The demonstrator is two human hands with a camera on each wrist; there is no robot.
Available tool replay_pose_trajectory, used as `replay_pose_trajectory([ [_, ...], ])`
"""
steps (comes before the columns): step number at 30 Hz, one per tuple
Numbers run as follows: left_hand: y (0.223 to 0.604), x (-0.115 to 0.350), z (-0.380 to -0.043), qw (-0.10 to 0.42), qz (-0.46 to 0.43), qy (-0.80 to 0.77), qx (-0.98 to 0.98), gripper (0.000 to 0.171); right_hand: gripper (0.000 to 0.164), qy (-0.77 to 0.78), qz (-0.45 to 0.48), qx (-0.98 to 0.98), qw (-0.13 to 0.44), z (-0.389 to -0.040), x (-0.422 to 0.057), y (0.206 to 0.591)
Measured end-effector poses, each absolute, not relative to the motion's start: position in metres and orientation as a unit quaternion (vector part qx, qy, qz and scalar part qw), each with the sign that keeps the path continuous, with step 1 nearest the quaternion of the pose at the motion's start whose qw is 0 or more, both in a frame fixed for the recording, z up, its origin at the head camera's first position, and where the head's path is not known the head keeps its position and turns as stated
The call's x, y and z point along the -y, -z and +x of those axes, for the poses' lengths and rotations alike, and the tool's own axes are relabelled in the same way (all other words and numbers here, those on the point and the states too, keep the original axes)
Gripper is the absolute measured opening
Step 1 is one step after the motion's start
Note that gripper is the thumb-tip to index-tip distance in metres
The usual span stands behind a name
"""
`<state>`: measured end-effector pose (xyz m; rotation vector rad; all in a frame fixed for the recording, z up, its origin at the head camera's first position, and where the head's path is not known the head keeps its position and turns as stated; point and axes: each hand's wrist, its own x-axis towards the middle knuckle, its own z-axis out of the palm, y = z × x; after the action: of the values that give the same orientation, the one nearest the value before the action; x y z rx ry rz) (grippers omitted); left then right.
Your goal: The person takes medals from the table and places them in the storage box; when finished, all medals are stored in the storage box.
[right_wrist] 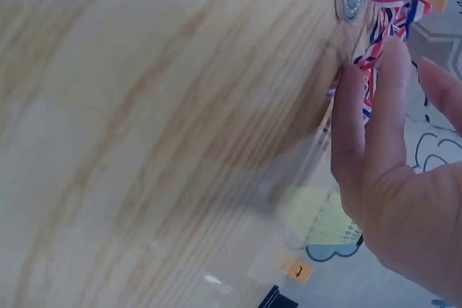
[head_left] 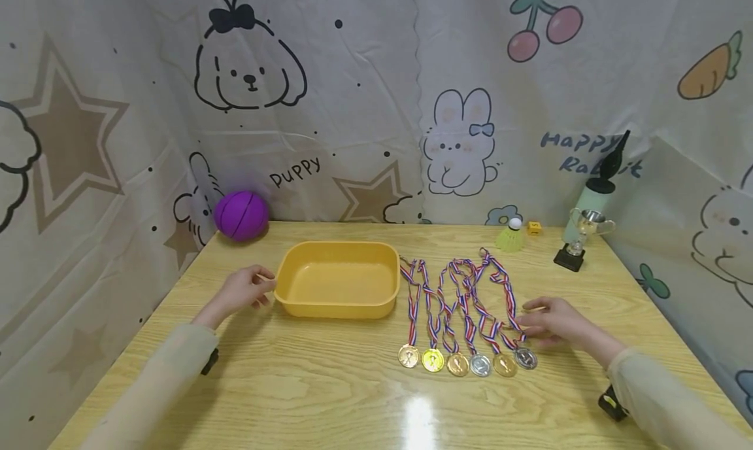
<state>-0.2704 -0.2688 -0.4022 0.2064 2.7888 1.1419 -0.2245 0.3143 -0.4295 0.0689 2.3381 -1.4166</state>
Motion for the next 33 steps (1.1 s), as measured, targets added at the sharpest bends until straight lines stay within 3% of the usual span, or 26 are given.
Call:
replay_pose_trajectory([
  [17,0.406,0.266,-0.276,0.087,0.053,-0.418,-0.903,0.033,0.035,0.548,0.093,-0.797,0.236,-0.235,-0.309,0.437],
  [33,0.409,0.267,-0.277,0.11,0.048,-0.486,-0.866,0.036,0.024,0.522,0.111,-0.819,0.211,-0.239,-0.302,0.441],
])
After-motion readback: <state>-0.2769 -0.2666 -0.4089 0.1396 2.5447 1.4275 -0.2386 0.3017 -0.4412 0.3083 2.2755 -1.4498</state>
